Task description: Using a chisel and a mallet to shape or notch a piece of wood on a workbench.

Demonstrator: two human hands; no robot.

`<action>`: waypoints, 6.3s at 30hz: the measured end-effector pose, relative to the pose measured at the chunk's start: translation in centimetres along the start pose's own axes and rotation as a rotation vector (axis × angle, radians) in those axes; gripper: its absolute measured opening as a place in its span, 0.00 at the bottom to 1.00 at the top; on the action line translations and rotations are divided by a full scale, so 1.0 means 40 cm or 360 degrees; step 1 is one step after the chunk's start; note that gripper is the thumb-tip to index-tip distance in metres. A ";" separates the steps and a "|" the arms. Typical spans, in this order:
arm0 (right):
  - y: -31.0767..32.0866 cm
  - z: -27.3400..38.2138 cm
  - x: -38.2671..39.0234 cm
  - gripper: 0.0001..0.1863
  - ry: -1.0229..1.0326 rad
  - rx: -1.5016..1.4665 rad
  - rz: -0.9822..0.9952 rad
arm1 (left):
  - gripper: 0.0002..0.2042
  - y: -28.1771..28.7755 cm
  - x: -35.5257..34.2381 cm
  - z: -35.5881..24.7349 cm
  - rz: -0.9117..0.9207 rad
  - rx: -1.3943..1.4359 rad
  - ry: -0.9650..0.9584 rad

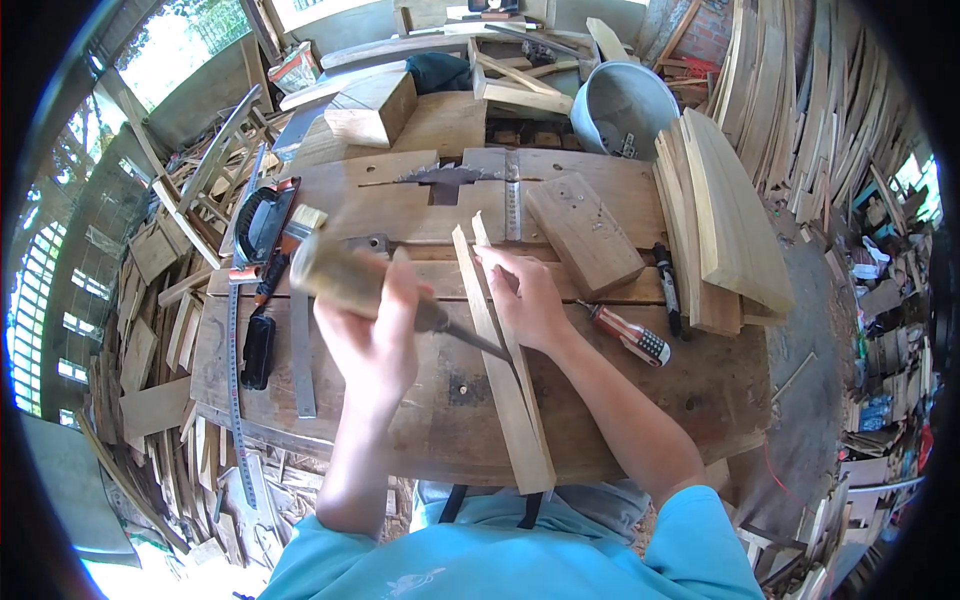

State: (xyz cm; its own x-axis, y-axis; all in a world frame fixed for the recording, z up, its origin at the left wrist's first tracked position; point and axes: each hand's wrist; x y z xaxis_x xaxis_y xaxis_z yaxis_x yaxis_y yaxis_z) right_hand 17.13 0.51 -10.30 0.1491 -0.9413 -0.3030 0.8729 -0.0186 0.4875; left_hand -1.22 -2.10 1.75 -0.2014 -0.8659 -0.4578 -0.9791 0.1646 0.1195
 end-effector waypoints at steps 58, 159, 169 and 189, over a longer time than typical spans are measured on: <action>0.011 0.036 -0.008 0.28 -0.0344 -0.0671 0.0046 | 0.14 0.185 0.014 0.049 0.1644 -0.2346 0.0374; 0.034 -0.013 -0.051 0.19 0.0057 -0.0718 -0.0127 | 0.09 0.125 0.126 0.018 0.2224 -0.0326 0.1720; 0.043 -0.007 -0.059 0.21 -0.0015 -0.0671 0.0024 | 0.12 0.127 0.182 0.029 0.2120 -0.0868 0.1136; 0.095 0.095 -0.111 0.27 -0.0320 -0.0567 0.0094 | 0.22 0.151 0.144 0.003 0.2084 -0.0754 0.0618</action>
State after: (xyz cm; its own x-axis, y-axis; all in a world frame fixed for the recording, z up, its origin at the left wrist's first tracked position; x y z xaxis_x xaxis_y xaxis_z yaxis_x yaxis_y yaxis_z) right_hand 18.00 3.33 -3.99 0.1407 -0.9850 -0.0998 0.9770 0.1218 0.1747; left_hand -8.28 -6.04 -0.27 -0.8338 -0.3029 0.4616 0.0156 0.8228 0.5681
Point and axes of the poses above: each hand's wrist, its own x-axis away from the middle knuckle, its own y-axis out of the back of the hand, z = x × y, and after that the axes turned 14 degrees about z, right-handed
